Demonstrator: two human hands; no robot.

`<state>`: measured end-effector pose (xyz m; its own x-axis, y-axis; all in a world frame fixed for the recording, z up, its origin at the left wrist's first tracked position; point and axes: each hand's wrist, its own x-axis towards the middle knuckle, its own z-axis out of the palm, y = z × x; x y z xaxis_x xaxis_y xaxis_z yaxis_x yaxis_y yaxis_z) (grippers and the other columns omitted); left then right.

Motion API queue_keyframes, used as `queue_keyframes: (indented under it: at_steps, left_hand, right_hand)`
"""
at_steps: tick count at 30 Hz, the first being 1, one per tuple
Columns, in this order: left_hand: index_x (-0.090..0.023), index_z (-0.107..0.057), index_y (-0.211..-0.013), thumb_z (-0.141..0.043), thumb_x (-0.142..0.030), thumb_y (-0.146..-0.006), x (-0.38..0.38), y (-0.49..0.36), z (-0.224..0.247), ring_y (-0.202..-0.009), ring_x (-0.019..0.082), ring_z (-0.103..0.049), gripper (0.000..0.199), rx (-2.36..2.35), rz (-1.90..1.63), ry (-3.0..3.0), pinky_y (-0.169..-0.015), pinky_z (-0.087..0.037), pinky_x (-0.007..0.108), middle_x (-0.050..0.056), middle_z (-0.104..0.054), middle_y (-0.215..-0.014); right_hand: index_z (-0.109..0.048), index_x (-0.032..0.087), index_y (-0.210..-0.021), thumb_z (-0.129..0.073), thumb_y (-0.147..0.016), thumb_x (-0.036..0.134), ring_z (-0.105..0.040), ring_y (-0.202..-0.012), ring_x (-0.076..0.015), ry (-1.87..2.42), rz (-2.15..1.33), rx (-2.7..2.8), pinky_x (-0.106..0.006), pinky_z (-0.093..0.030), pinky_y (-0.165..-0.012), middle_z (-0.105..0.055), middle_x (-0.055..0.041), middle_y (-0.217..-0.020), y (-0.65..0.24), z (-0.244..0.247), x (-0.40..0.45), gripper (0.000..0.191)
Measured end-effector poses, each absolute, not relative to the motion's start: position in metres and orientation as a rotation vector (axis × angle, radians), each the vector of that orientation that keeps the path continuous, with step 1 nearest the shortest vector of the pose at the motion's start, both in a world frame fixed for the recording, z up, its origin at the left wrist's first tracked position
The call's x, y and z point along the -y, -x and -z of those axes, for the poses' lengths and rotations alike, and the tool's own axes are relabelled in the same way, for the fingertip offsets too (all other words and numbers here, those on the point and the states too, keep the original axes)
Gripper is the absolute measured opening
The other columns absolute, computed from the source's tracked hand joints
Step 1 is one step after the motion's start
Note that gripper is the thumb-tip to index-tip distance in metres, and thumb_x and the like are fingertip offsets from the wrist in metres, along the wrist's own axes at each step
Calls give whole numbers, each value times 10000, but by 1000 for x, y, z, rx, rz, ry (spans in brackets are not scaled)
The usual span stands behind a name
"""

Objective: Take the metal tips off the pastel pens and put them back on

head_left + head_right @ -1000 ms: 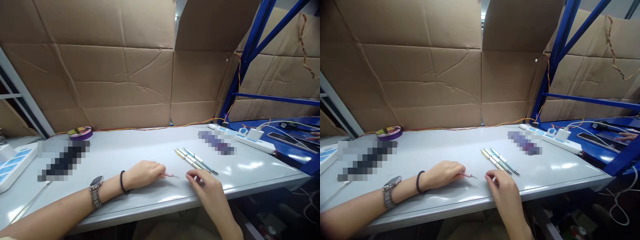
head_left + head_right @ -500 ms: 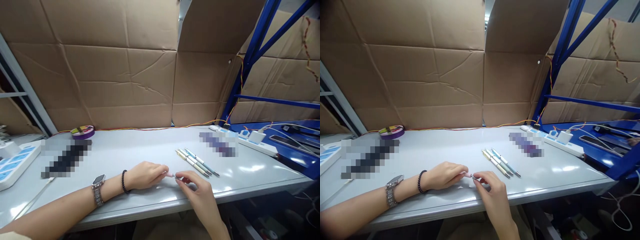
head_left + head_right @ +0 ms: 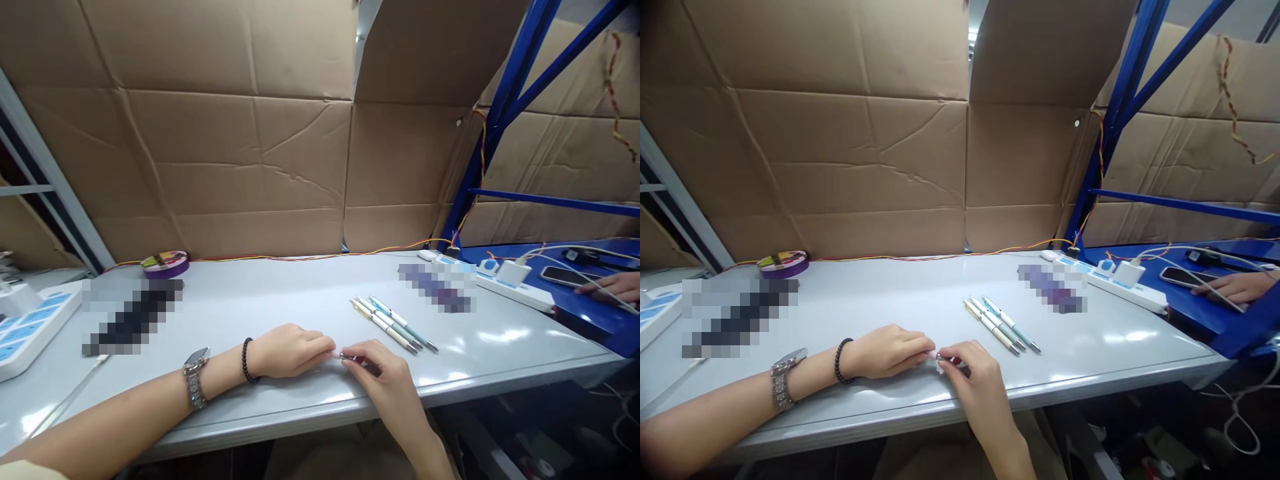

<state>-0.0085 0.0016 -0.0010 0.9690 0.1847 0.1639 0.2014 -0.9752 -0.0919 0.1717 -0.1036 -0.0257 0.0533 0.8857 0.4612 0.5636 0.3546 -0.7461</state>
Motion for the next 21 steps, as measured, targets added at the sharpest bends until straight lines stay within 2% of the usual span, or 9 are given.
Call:
queue_keyframes:
  at_steps: [7,12,17,19,21]
  left_hand:
    - [-199,-444,-1097,-256,-301,-981,-1,9,0,-603,150,-587,243,278,248,3023,-503,-372,249,23,-639,-923]
    - [-202,-446,-1080,-285,-359,-977,-2,9,1,-611,146,-584,246,274,248,3051,-506,-372,240,22,-636,-917]
    - [-196,-475,-1037,-255,-334,-982,0,7,2,-550,139,-558,265,271,235,3003,-475,-356,236,28,-624,-844]
    - [-193,-473,-1038,-254,-326,-982,1,7,2,-562,145,-566,263,273,224,2997,-476,-360,239,27,-625,-843]
    - [-189,-465,-1041,-253,-303,-983,1,7,1,-586,150,-578,248,298,226,3000,-489,-371,241,25,-628,-859]
  right_hand:
    - [-601,198,-843,-501,-879,214,-586,-748,-172,1415,-161,1724,-272,-462,-653,-634,-28,-793,-168,30,103,108]
    - [-577,201,-744,-390,-933,337,-569,-657,-164,1482,6,1755,-260,-429,-580,-614,-24,-700,-165,31,100,299]
    - [-518,202,-624,-323,-949,340,-522,-582,-160,1603,80,1784,-262,-373,-522,-565,-13,-604,-162,32,98,403]
    - [-538,201,-655,-341,-942,356,-529,-605,-165,1598,20,1784,-268,-386,-536,-576,-15,-631,-164,31,100,381]
    - [-594,199,-840,-412,-917,368,-563,-685,-169,1533,-122,1763,-273,-433,-595,-620,-23,-751,-168,29,104,260]
